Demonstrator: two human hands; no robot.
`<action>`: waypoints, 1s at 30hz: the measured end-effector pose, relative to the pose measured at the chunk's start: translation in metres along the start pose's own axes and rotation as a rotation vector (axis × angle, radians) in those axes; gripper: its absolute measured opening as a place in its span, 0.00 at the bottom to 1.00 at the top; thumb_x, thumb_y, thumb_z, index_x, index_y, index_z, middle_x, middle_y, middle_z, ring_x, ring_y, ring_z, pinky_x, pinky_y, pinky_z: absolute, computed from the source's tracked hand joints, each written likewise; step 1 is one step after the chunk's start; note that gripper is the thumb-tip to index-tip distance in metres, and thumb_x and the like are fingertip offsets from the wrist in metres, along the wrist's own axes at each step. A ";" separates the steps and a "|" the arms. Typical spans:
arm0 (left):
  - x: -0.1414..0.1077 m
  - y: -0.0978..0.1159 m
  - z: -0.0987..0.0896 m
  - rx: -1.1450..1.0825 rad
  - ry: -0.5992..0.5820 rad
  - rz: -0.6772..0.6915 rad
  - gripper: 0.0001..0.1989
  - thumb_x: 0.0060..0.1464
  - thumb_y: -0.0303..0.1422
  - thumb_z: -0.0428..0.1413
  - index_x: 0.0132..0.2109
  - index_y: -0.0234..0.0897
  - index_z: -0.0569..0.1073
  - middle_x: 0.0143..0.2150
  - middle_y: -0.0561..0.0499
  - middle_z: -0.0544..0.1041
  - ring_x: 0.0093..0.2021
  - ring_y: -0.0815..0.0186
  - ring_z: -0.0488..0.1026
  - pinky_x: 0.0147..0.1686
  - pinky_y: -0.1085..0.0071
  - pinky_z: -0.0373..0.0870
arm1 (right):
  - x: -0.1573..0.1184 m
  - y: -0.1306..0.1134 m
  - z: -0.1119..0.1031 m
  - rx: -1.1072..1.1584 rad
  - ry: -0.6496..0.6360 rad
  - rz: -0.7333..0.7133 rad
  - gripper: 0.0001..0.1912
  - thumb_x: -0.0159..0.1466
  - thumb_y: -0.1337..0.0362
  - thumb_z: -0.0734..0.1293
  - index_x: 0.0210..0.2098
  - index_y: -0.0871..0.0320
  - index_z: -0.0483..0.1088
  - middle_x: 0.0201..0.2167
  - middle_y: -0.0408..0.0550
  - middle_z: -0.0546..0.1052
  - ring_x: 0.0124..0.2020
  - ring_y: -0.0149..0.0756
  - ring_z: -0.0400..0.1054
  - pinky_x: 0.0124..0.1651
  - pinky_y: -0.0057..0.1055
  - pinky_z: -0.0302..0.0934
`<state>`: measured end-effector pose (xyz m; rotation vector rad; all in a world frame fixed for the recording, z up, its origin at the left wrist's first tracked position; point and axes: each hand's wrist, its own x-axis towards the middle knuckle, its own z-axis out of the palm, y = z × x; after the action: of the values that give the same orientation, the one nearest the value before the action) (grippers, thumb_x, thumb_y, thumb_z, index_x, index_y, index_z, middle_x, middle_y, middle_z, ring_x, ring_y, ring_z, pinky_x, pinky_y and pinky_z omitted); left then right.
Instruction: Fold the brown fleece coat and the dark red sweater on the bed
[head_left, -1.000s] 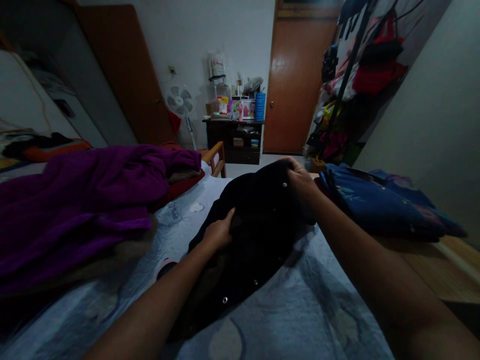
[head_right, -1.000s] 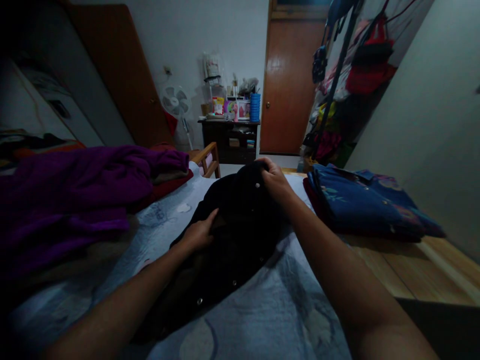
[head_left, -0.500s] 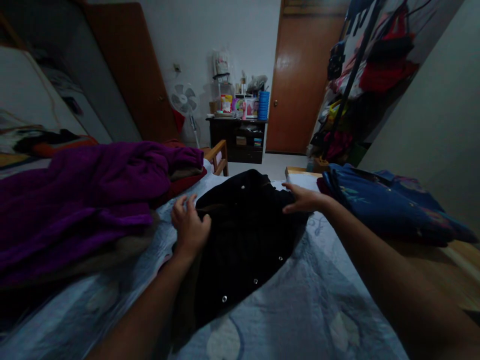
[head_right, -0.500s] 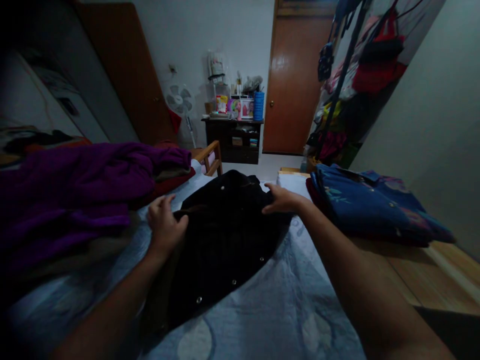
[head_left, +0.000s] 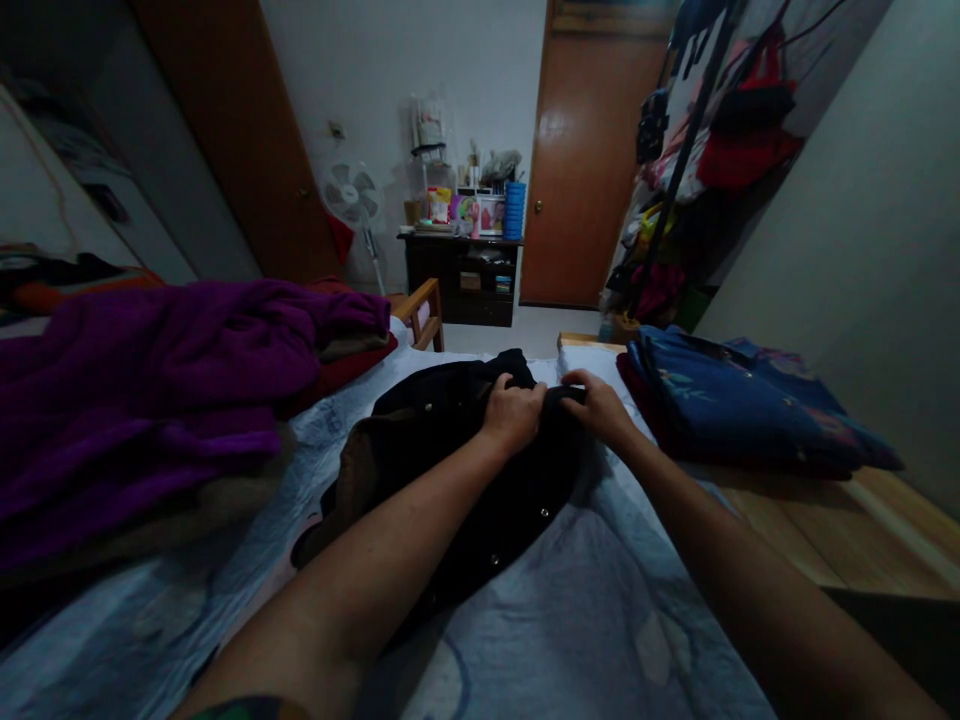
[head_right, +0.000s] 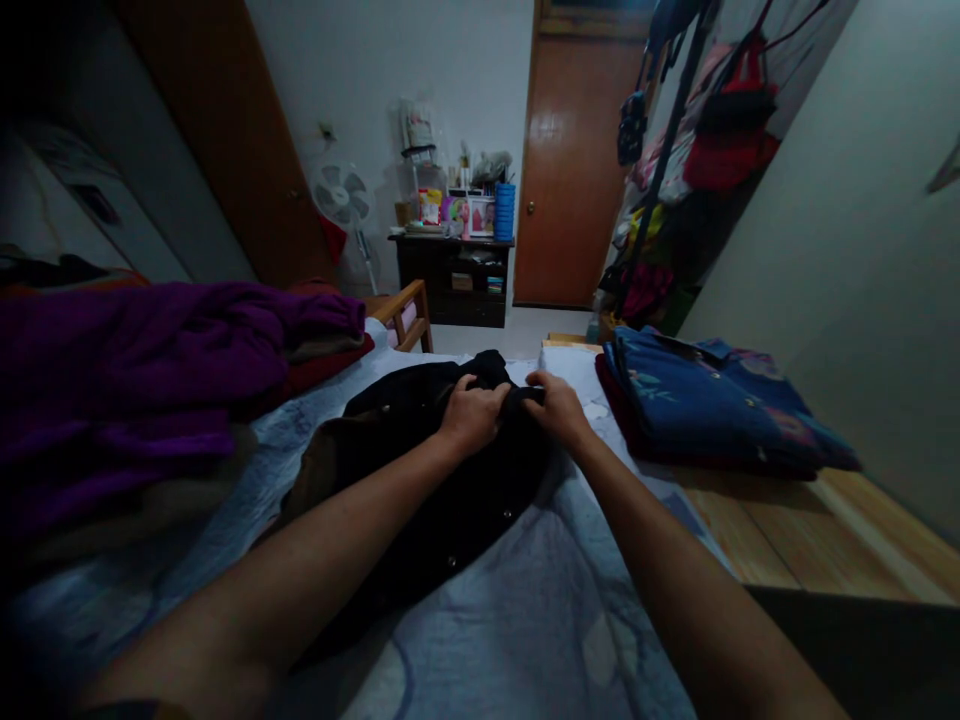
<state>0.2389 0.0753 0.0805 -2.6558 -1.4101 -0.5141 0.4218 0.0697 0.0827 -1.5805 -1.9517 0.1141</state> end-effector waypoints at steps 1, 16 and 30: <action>0.006 -0.006 -0.003 -0.033 -0.023 -0.075 0.17 0.60 0.33 0.50 0.54 0.37 0.72 0.41 0.43 0.80 0.46 0.56 0.76 0.58 0.56 0.58 | -0.004 0.003 0.002 -0.052 0.157 0.064 0.18 0.58 0.62 0.66 0.48 0.59 0.68 0.47 0.55 0.73 0.48 0.46 0.65 0.52 0.40 0.59; -0.005 -0.040 -0.004 -0.454 0.000 -0.336 0.13 0.57 0.33 0.53 0.48 0.42 0.77 0.43 0.48 0.81 0.44 0.59 0.77 0.40 0.70 0.68 | 0.014 0.012 0.070 0.004 -0.215 0.334 0.09 0.62 0.64 0.63 0.37 0.56 0.75 0.40 0.56 0.78 0.47 0.49 0.70 0.49 0.37 0.58; -0.034 -0.060 -0.012 -0.899 -0.174 -0.278 0.32 0.53 0.41 0.59 0.63 0.35 0.63 0.55 0.41 0.74 0.51 0.56 0.74 0.49 0.65 0.69 | 0.015 0.004 0.042 0.725 -0.045 0.725 0.06 0.58 0.64 0.65 0.34 0.58 0.71 0.29 0.48 0.77 0.28 0.34 0.71 0.32 0.30 0.66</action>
<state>0.1691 0.0802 0.0757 -3.2086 -1.9712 -1.2194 0.4026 0.0978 0.0530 -1.6573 -1.0595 1.0251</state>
